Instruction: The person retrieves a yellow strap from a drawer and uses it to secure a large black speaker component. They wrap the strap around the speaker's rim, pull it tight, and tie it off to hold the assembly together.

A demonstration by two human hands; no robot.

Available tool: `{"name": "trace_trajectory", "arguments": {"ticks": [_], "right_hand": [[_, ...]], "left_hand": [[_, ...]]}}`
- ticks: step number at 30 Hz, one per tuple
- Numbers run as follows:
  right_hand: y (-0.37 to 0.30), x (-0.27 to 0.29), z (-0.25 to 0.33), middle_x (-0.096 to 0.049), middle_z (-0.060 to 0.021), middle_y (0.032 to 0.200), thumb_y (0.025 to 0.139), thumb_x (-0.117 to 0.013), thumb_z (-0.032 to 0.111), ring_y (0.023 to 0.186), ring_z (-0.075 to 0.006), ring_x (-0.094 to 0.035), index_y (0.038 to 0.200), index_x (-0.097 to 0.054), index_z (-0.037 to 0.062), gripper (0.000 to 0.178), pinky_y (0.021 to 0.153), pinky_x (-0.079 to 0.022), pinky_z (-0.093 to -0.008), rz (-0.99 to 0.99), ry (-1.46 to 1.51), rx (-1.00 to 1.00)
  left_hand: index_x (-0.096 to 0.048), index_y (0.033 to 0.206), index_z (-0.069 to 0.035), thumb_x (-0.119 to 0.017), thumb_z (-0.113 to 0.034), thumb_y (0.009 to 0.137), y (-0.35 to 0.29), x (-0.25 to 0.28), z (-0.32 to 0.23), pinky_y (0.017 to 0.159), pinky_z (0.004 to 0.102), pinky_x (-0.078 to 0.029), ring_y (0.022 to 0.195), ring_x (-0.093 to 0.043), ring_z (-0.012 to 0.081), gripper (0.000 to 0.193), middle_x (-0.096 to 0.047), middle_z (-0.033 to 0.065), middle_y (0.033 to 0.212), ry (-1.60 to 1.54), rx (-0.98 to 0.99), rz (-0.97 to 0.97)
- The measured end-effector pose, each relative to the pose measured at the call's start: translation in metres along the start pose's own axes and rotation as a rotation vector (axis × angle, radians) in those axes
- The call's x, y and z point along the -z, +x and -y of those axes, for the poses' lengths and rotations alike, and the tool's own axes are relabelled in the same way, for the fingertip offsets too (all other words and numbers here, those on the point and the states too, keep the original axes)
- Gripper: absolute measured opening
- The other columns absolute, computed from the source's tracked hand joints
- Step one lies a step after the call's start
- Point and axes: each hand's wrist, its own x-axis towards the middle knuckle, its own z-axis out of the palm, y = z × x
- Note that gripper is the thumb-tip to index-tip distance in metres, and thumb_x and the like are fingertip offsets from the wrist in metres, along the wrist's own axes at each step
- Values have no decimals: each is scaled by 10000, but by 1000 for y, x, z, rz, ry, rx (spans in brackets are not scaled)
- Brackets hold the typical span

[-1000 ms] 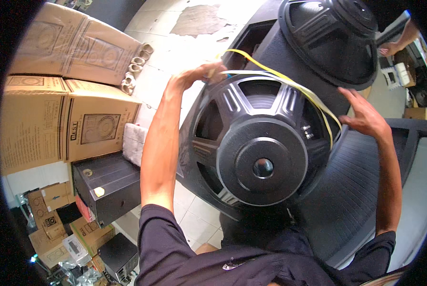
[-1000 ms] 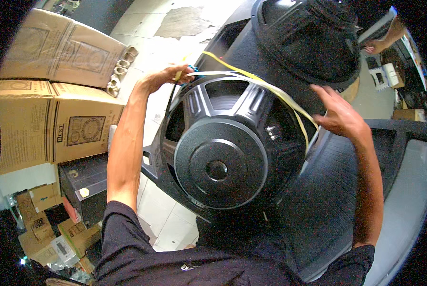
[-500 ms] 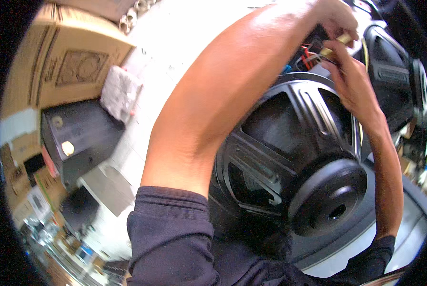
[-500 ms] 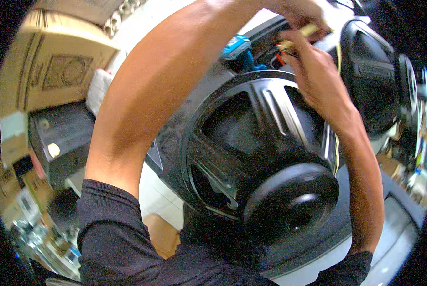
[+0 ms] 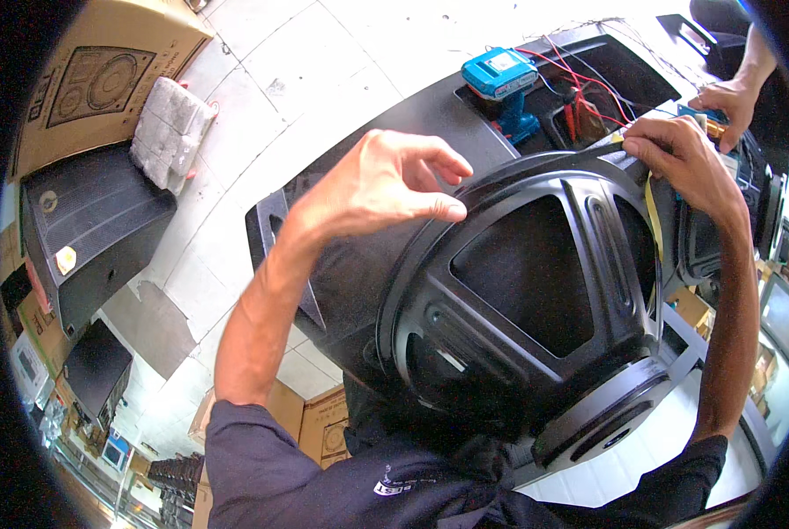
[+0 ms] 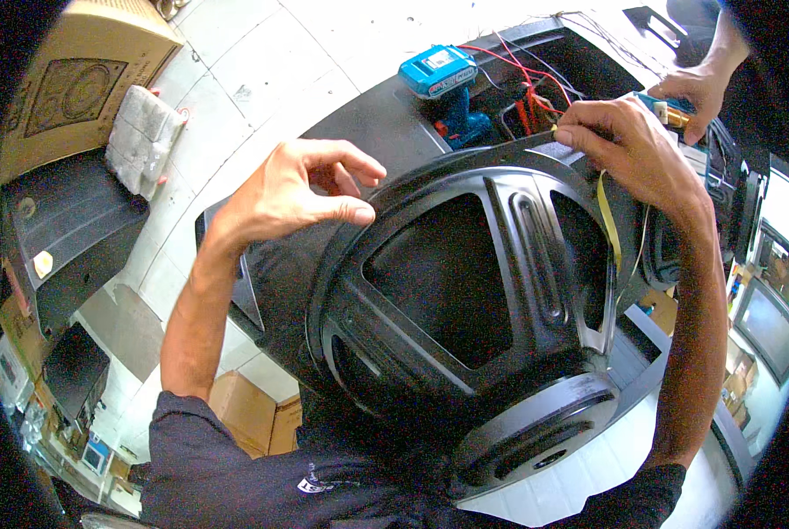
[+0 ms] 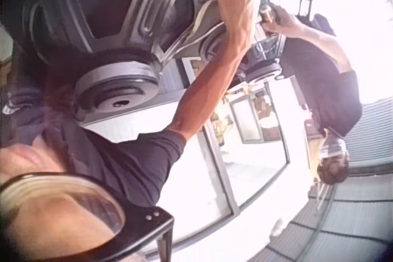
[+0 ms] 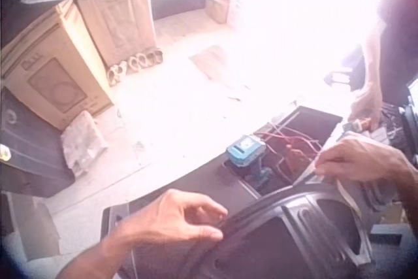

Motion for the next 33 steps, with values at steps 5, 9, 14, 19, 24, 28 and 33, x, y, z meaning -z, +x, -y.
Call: {"name": "trace_trajectory", "arguments": {"ticks": [5,9,14,19,24,28,33], "right_hand": [[4,-8,-2,-658,-143,745,919,-637,235,654,-194,-609,893,-685,-33,274,669,-489,-349,-43,-58,-15],[5,-8,-4,-618,-140,700,932,-627,243,636,-199,-573,875,-674,-33,286,650,-471,-352,-26,-60,-5],[1,-10,-6,-500,-133,620,945,-620,261,571,-190,-447,821,-630,-42,328,583,-407,-364,-66,-61,18],[4,-23,-26,-511,-100,738,944,-627,246,667,-197,-478,802,-600,-34,315,606,-353,-368,-115,-112,71],[7,-30,-37,-641,-131,876,919,-662,213,846,-251,-621,875,-653,-47,264,807,-495,-348,-223,-7,277],[8,-31,-41,-637,-91,788,931,-652,216,766,-159,-615,812,-651,-42,284,718,-502,-311,-190,146,238],[6,-23,-37,-525,4,613,965,-628,274,574,-65,-529,789,-632,24,305,548,-438,-257,80,277,37]], "left_hand": [[-735,1014,-20,-856,-150,757,-7,-25,11,673,222,-516,711,-634,75,313,-711,33,793,-136,79,-188],[-763,896,-32,-828,-179,765,0,-27,8,661,267,-548,709,-693,119,207,-742,93,776,-112,73,-245],[-762,848,-43,-821,-185,766,10,-23,3,650,251,-537,683,-686,110,174,-736,79,742,-53,84,-212],[-759,855,-34,-856,-137,744,19,-32,-12,623,213,-503,666,-624,65,180,-712,24,738,14,94,-264],[-770,839,-55,-849,-151,744,26,-39,-24,626,224,-506,660,-628,69,157,-715,22,730,119,64,-314],[-774,850,-58,-848,-159,745,36,-40,-29,636,230,-510,668,-633,73,163,-720,28,736,141,73,-290],[-776,863,-58,-855,-172,740,49,-37,-29,637,230,-511,675,-635,76,186,-721,28,739,149,77,-227]]}}
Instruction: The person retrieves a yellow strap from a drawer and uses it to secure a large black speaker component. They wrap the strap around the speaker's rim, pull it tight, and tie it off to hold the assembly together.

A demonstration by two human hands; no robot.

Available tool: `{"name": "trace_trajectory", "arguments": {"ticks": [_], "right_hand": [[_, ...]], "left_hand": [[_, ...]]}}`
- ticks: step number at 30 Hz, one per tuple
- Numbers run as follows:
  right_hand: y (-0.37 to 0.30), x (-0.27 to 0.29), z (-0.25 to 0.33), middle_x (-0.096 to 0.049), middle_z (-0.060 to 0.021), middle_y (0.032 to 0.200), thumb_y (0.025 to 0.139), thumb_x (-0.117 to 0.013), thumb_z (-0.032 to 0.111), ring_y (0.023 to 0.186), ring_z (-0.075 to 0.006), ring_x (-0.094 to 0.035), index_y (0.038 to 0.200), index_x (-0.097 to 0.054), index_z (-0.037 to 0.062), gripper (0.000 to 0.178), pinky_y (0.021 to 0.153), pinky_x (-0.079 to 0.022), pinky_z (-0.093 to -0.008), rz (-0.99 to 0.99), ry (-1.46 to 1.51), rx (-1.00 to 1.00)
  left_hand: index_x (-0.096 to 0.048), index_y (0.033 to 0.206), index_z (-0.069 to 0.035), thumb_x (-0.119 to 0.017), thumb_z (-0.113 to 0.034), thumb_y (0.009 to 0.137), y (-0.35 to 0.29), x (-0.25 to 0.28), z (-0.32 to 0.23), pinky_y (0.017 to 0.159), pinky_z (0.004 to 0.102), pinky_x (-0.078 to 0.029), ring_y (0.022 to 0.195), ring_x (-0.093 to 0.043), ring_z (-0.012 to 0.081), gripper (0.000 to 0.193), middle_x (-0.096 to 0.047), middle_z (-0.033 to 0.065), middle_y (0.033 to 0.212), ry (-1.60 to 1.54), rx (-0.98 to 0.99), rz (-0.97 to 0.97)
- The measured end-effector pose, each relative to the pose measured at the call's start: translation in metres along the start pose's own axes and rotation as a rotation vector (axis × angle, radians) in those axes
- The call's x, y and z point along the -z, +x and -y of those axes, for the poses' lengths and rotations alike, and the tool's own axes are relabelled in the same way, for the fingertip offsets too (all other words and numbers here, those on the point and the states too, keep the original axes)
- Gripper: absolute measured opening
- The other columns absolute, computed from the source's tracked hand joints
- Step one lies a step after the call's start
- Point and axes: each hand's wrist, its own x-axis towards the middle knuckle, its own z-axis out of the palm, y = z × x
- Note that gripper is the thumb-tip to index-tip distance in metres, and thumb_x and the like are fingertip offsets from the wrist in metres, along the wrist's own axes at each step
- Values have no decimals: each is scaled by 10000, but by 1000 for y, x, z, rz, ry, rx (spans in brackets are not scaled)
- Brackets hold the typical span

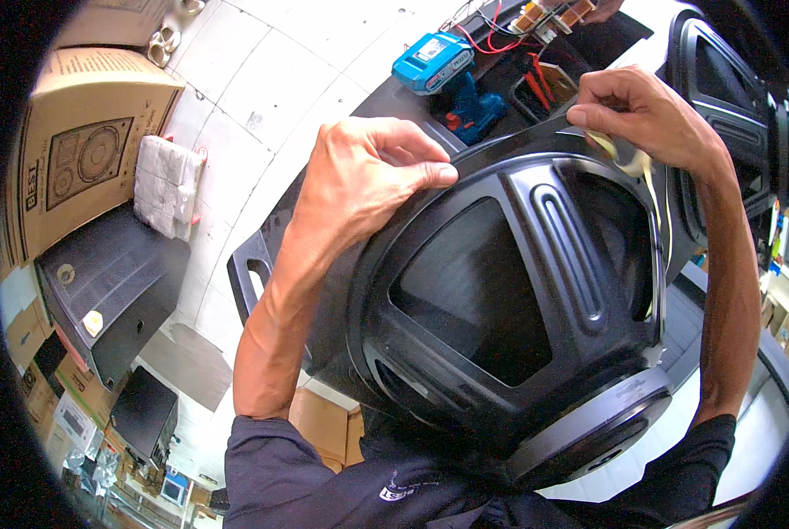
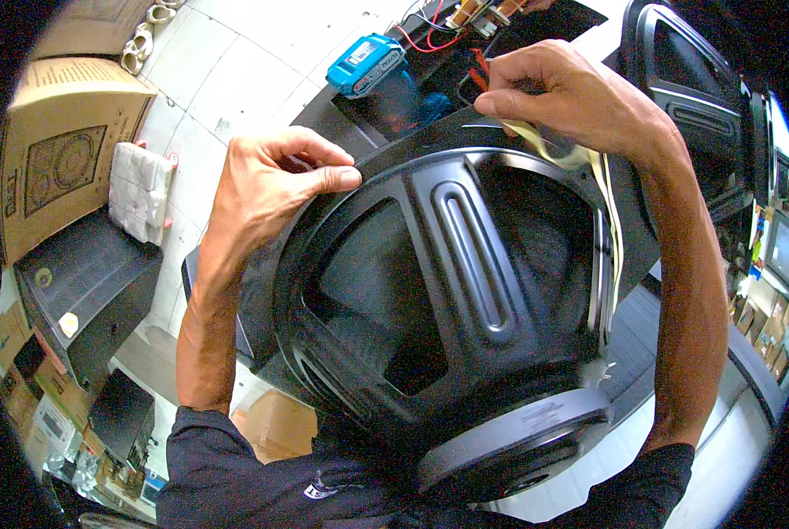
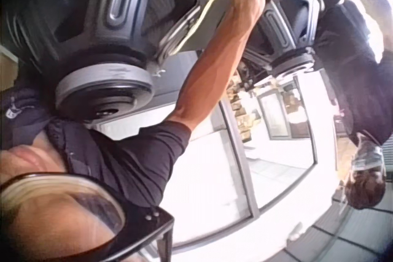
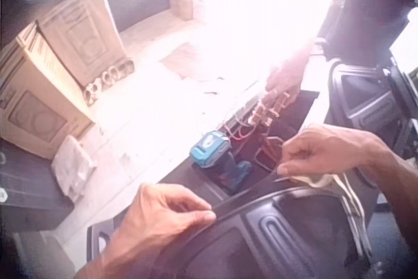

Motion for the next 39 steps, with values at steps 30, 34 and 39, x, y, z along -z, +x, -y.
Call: {"name": "trace_trajectory", "arguments": {"ticks": [30,34,39], "right_hand": [[-20,-26,-30,-650,-115,708,902,-670,197,652,-161,-640,964,-686,-57,263,628,-510,-325,-152,155,15],[-26,-22,-25,-646,-99,698,913,-652,190,614,-156,-630,997,-692,-37,245,589,-505,-334,-71,304,-151],[-33,-29,-24,-638,-109,706,838,-698,113,646,-177,-640,950,-697,11,151,595,-500,-354,-277,185,15]], "left_hand": [[-781,856,-50,-842,-213,731,63,-17,-53,675,254,-505,700,-640,101,214,-717,38,747,314,-33,263],[-779,861,-51,-831,-197,733,71,-29,-66,682,258,-508,722,-644,106,201,-716,39,747,367,-73,286],[-765,882,-39,-814,-177,749,75,-38,-54,674,268,-501,725,-632,118,197,-701,38,772,267,-264,324]]}}
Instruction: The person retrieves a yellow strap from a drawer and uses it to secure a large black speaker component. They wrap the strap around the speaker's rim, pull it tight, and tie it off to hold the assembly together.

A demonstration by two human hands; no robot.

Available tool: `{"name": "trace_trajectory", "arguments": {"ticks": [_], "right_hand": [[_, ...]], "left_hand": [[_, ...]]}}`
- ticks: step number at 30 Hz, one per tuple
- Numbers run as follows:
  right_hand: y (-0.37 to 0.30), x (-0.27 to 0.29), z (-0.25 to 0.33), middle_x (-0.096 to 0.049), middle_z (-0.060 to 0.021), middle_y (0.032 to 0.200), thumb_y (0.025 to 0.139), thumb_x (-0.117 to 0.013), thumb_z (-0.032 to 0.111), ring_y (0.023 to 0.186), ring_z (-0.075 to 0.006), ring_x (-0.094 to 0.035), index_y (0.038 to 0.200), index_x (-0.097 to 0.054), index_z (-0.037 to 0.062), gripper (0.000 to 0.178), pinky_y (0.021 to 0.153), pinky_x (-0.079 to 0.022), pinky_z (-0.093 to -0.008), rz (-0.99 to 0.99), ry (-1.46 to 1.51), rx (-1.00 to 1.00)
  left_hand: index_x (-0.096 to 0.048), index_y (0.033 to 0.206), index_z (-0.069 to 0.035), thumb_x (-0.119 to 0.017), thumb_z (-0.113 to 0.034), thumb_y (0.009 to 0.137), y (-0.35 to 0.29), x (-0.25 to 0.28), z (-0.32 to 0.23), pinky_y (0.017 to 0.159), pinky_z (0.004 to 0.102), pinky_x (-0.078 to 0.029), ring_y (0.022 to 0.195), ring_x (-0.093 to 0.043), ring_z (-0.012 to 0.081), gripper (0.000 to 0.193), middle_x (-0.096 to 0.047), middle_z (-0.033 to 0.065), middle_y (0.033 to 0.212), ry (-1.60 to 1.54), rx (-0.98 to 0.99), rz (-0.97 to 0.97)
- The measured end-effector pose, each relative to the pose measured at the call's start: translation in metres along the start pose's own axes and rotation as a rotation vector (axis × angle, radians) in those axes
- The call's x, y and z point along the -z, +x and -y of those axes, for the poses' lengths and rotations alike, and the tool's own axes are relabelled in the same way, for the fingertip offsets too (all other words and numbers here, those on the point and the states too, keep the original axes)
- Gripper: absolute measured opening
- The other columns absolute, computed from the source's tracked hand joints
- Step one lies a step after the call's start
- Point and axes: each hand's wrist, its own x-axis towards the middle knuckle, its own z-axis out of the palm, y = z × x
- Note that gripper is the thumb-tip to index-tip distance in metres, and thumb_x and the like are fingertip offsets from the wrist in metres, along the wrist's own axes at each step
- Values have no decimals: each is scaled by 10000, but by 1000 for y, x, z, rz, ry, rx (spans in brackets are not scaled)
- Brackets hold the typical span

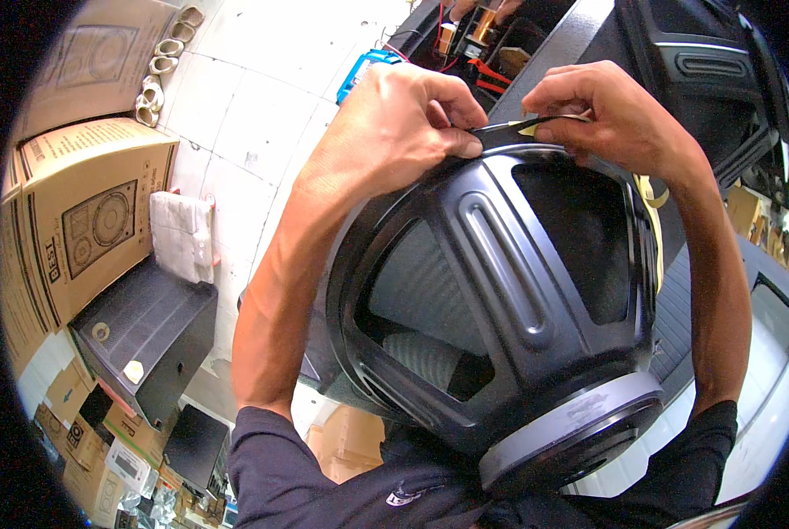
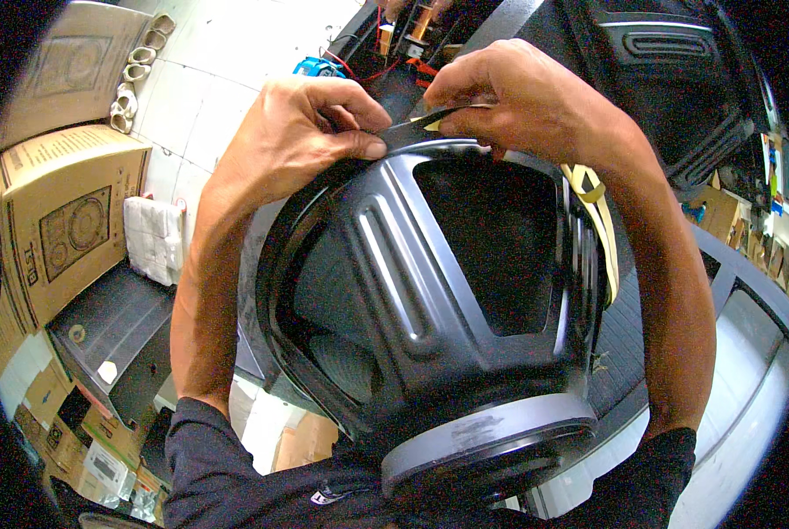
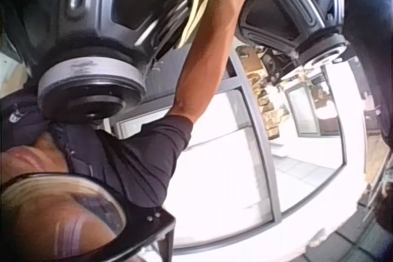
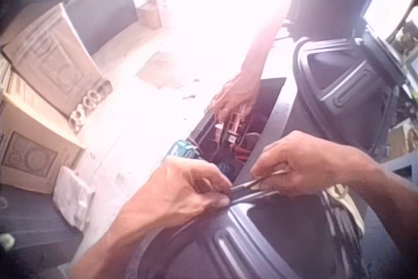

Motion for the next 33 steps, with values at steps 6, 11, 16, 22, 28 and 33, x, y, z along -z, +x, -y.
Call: {"name": "trace_trajectory", "arguments": {"ticks": [6,11,16,22,28,33], "right_hand": [[-13,-14,1,-578,-132,805,761,-668,10,712,-307,-617,824,-620,27,80,636,-493,-405,-308,-246,366],[-22,-23,5,-530,-73,822,753,-666,35,767,-235,-585,790,-631,64,58,636,-493,-387,-450,-578,496],[-32,-25,9,-546,-25,864,694,-702,127,782,-178,-561,771,-651,85,102,696,-504,-315,-473,-878,609],[-39,-30,12,-559,-56,938,732,-674,111,857,-210,-597,827,-654,32,126,728,-532,-317,-400,-804,572],[-43,-37,13,-555,-76,952,775,-656,96,885,-227,-617,887,-664,-1,149,721,-552,-331,-395,-675,547],[-46,-38,9,-590,-86,962,779,-677,54,877,-245,-644,900,-673,13,128,720,-558,-345,-376,-550,463]], "left_hand": [[-748,878,-30,-735,-266,872,6,-3,-2,729,275,-462,797,-599,111,236,-666,25,790,-103,-111,57],[-739,879,-10,-683,-375,909,21,-4,-2,692,259,-457,760,-577,82,370,-657,5,769,-134,45,185],[-741,907,15,-698,-323,892,31,0,-12,692,256,-475,752,-587,81,341,-672,13,764,18,-11,256],[-741,889,8,-703,-268,873,32,-2,-6,705,261,-492,745,-598,82,279,-682,21,765,-111,-17,193],[-765,901,-3,-712,-302,746,32,-5,-16,692,288,-527,702,-680,165,341,-713,119,749,-72,33,82],[-713,918,7,-687,-200,821,33,-7,-18,648,243,-474,686,-586,82,230,-676,24,764,-99,32,64]]}}
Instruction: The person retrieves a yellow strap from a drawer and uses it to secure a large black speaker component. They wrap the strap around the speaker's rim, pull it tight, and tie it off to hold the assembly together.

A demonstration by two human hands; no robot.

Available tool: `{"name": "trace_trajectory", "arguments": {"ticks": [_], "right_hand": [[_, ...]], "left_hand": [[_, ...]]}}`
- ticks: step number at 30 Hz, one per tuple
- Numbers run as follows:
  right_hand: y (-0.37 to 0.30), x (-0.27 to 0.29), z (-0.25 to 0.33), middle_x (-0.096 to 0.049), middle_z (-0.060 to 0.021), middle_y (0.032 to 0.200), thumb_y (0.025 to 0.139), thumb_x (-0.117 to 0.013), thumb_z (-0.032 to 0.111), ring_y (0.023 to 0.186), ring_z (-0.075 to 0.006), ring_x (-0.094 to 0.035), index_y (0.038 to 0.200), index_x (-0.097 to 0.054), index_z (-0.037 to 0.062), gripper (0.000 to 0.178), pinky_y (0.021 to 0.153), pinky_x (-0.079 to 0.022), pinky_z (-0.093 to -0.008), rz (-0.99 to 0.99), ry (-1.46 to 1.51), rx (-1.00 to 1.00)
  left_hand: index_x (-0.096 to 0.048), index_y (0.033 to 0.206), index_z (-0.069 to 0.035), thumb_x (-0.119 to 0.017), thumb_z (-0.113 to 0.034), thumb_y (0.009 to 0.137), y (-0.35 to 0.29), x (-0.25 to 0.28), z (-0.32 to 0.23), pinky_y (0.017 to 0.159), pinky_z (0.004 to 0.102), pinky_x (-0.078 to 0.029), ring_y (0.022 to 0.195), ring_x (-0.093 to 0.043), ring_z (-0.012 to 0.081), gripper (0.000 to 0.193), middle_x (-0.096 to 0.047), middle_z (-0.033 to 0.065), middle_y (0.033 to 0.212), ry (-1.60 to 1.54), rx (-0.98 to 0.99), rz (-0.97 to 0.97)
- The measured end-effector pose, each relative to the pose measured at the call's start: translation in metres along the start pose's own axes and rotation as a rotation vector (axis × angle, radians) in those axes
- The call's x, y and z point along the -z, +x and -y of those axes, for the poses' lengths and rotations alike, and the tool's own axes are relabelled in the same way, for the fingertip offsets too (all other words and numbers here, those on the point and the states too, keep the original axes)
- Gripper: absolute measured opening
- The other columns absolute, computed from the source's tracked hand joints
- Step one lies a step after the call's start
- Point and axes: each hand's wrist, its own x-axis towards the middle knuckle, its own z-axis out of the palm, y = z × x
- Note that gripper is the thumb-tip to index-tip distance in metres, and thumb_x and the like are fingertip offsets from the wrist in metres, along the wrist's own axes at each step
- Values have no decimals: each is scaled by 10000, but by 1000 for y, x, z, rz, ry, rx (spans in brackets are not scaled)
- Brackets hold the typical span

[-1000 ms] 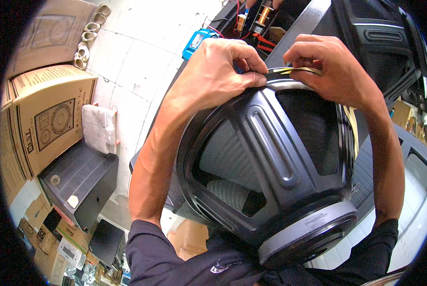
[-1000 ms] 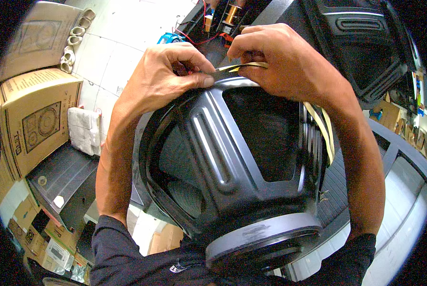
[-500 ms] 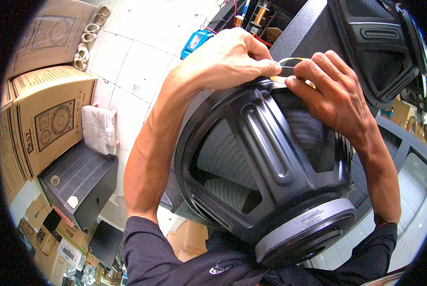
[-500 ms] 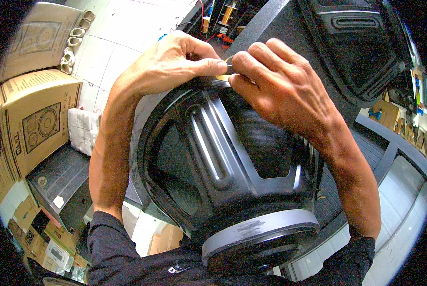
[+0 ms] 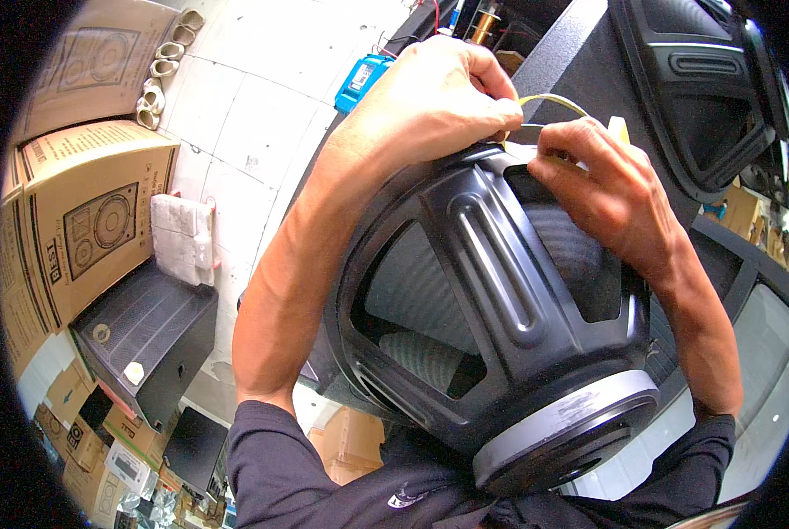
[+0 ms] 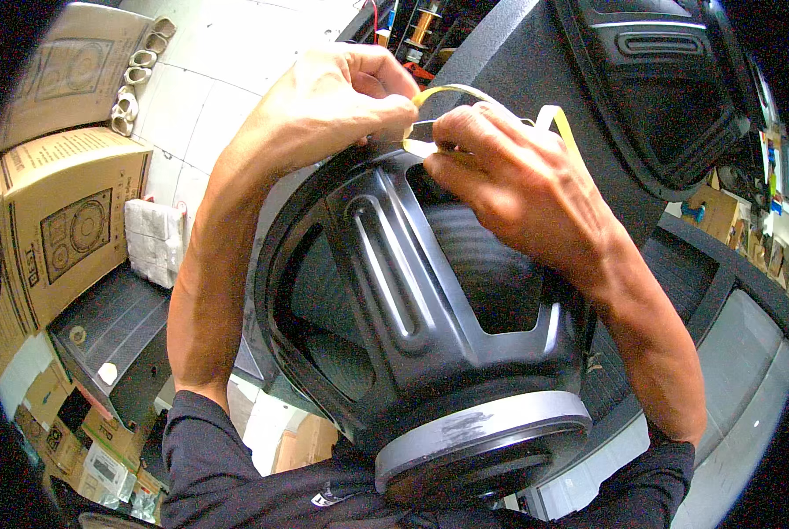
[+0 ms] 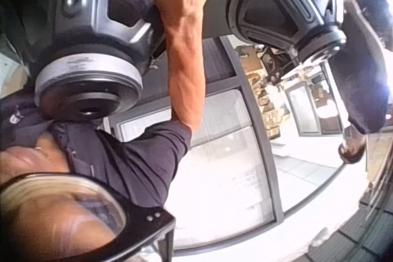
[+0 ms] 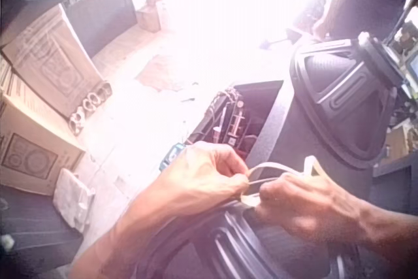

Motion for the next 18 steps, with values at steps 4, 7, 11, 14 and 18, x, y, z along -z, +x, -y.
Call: {"name": "trace_trajectory", "arguments": {"ticks": [4,7,11,14,18], "right_hand": [[2,-6,-5,-651,-97,926,765,-696,-7,833,-276,-674,903,-684,28,143,730,-559,-357,-78,201,-131],[3,-8,-9,-675,-95,899,764,-709,-4,807,-271,-682,882,-688,24,122,715,-562,-356,-72,233,-179],[7,-9,-12,-690,-88,898,751,-729,-6,810,-275,-690,864,-693,22,122,725,-566,-359,-112,238,-192],[8,-10,-14,-692,-87,896,758,-726,-7,808,-277,-691,861,-693,22,113,737,-564,-355,-102,256,-227],[13,-5,-14,-693,-73,911,761,-736,-50,821,-200,-686,866,-705,11,125,736,-556,-310,-54,292,-232]], "left_hand": [[-711,959,-28,-669,-143,861,-7,11,7,674,240,-458,728,-568,82,157,-658,12,806,-70,-140,59],[-712,980,-43,-664,-99,879,-10,16,9,701,254,-457,773,-564,92,124,-635,8,835,51,-251,157],[-733,935,-81,-701,-109,853,-9,16,13,703,308,-481,787,-604,174,93,-606,46,848,261,-511,122],[-741,905,-98,-710,-123,842,-6,15,16,707,324,-490,797,-618,205,75,-609,60,856,324,-616,78],[-738,905,-88,-700,-124,844,-3,14,21,730,339,-500,815,-626,223,81,-621,74,888,293,-641,109]]}}
